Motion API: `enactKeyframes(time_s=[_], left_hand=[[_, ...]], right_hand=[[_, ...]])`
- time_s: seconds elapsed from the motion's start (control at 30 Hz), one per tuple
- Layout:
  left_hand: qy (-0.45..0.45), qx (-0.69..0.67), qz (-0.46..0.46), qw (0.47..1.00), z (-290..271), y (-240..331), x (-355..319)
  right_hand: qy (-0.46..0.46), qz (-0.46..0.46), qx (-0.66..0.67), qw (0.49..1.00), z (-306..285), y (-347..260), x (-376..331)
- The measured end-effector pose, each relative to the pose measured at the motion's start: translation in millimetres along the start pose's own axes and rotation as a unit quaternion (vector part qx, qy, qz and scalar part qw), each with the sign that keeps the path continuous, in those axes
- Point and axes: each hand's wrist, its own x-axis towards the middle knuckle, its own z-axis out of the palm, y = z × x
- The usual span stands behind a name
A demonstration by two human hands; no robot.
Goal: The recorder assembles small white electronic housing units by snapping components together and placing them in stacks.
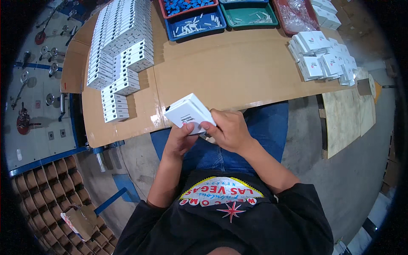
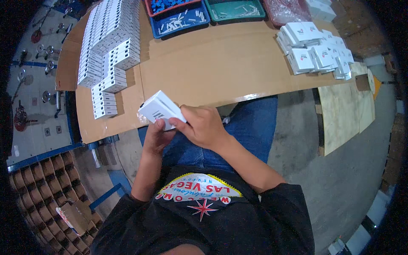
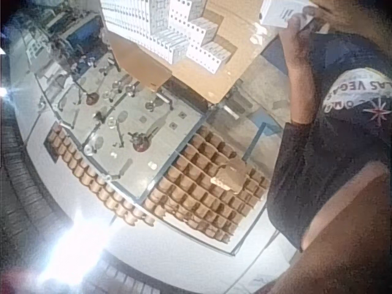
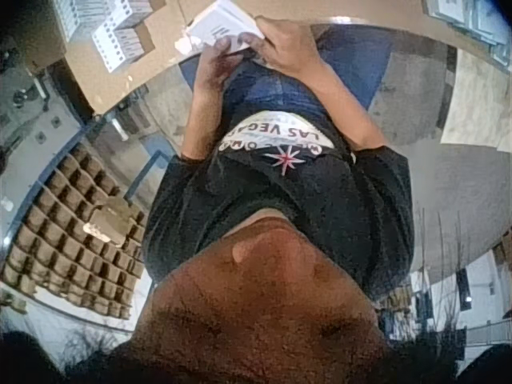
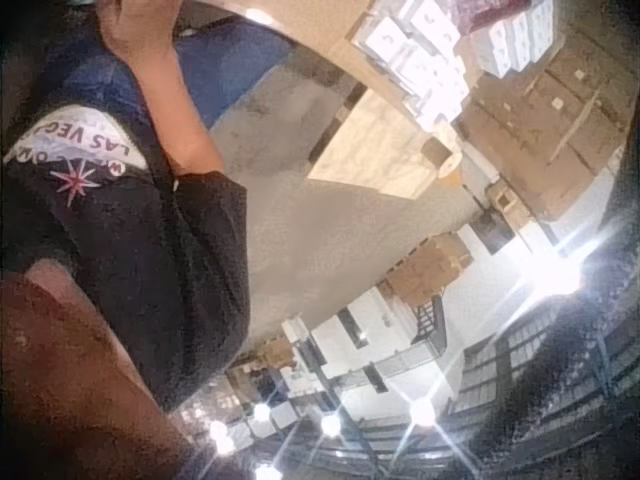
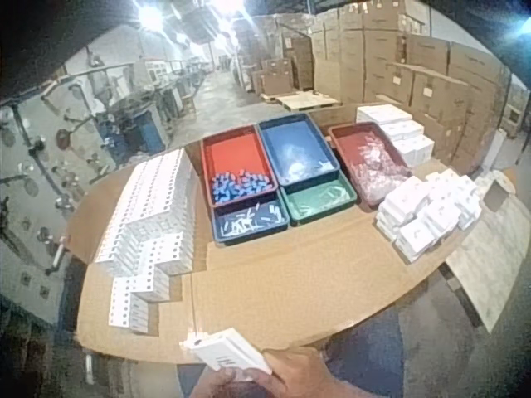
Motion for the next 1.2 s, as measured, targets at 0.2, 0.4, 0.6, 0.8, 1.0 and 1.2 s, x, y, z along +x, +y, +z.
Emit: enactKeyframes(time_s=[0.2, 0.4, 0.6, 0.8, 1.0, 1.2], left_hand=[[0.063, 0.192, 0.106, 0.974, 31.7, 9.9, -7.8], [-0.052, 0.336, 0.213, 0.916, 48.1, 29.3, -14.7], [-0.141, 0.386, 0.250, 0.877, 50.9, 37.7, -10.5], [-0.154, 0.387, 0.256, 0.872, 53.4, 37.4, -8.9], [-0.160, 0.398, 0.271, 0.862, 55.7, 34.0, -9.3], [-0.030, 0.319, 0.382, 0.867, 58.8, 16.8, -10.3]], right_hand=[[-0.047, 0.145, 0.292, 0.944, 4.3, 28.6, -7.7], [-0.013, 0.074, 0.451, 0.889, -12.9, 1.2, 2.3], [-0.030, 0.002, 0.439, 0.898, -22.1, -4.7, 2.2], [-0.012, 0.024, 0.411, 0.911, -24.6, -5.4, 0.0], [0.005, 0.024, 0.398, 0.917, -23.2, -7.6, 0.7], [0.029, 0.006, 0.359, 0.933, -5.1, -13.7, 0.2]])
